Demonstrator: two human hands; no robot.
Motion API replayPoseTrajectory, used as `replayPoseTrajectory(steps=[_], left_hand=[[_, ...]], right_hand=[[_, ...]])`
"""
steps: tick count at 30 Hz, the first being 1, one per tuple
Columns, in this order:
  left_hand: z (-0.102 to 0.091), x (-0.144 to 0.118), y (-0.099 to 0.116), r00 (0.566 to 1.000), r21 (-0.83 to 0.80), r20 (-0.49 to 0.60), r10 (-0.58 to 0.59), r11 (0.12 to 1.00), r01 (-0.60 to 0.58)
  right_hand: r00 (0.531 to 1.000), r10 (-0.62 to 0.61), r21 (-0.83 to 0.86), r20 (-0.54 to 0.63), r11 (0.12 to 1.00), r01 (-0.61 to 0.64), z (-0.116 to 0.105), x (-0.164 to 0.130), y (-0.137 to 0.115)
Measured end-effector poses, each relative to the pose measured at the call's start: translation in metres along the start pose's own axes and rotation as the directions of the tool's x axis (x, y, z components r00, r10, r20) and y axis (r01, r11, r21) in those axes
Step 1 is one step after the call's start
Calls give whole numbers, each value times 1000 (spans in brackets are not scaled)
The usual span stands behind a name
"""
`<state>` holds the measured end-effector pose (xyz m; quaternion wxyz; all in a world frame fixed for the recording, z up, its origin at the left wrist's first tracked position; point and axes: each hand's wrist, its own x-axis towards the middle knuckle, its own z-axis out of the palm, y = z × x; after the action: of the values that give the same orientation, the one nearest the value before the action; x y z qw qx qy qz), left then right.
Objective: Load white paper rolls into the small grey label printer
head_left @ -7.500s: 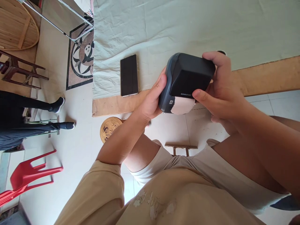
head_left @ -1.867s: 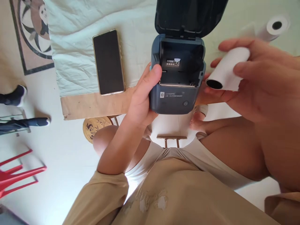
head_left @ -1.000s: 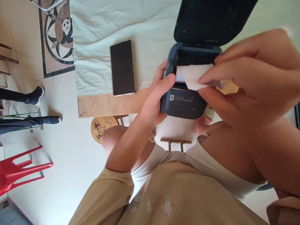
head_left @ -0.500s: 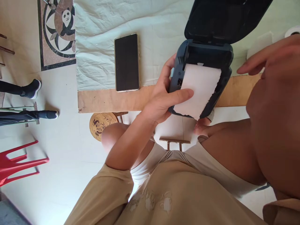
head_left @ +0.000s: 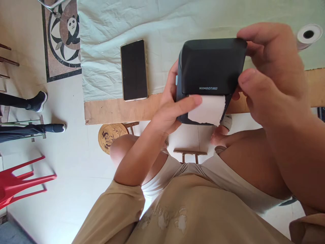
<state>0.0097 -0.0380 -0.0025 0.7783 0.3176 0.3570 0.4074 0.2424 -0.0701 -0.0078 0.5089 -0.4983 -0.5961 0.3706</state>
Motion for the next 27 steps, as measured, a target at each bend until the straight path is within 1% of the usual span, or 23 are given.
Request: replayPoseTrajectory(steps=[2,3,6,8,10,12,14,16,18,19,21,23,25,27], left_hand=[[2,2,-3,999,-56,26,-23,998,24],[3,3,-4,998,-63,41,-37,997,39],[6,4,-6,997,3,67,-40,999,40],[9,3,-5,999,42,53,-12,999,10],[12,1,-2,999,49,41,-17,999,15],[15,-1,2,997,54,43,-68,996,66],[18,-2,6,992,64,28,-126,990,124],[22,-3,9,987,50,-23,-162,985,163],[23,-5,10,980,-3,-82,-184,983,184],[23,-5,10,977,-31,-94,-193,981,191],[22,-7,8,977,-55,-81,-198,979,194],[21,-7,6,984,-46,-38,-173,984,172],[23,-7,6,992,-61,0,-126,990,126],[27,-5,7,993,-115,5,-120,986,119]], right_hand=[[999,0,39,50,999,-2,4,-5,3],[998,20,58,61,998,-24,5,-7,6],[983,118,141,143,980,-138,9,-12,18],[971,144,170,193,969,-177,11,-12,24],[975,131,150,181,976,-159,13,-11,28],[990,73,78,123,993,-83,12,-9,30],[996,16,12,91,1000,-17,11,-9,31],[994,-3,17,111,1000,1,10,-8,31],[990,5,35,143,999,-10,10,-8,28],[990,-3,25,138,1000,0,11,-8,26],[994,-34,-36,102,999,38,14,-8,23],[996,-59,-95,63,993,65,17,-9,22],[997,-24,-108,68,994,32,18,-11,24],[996,27,-106,88,994,-17,14,-12,26]])
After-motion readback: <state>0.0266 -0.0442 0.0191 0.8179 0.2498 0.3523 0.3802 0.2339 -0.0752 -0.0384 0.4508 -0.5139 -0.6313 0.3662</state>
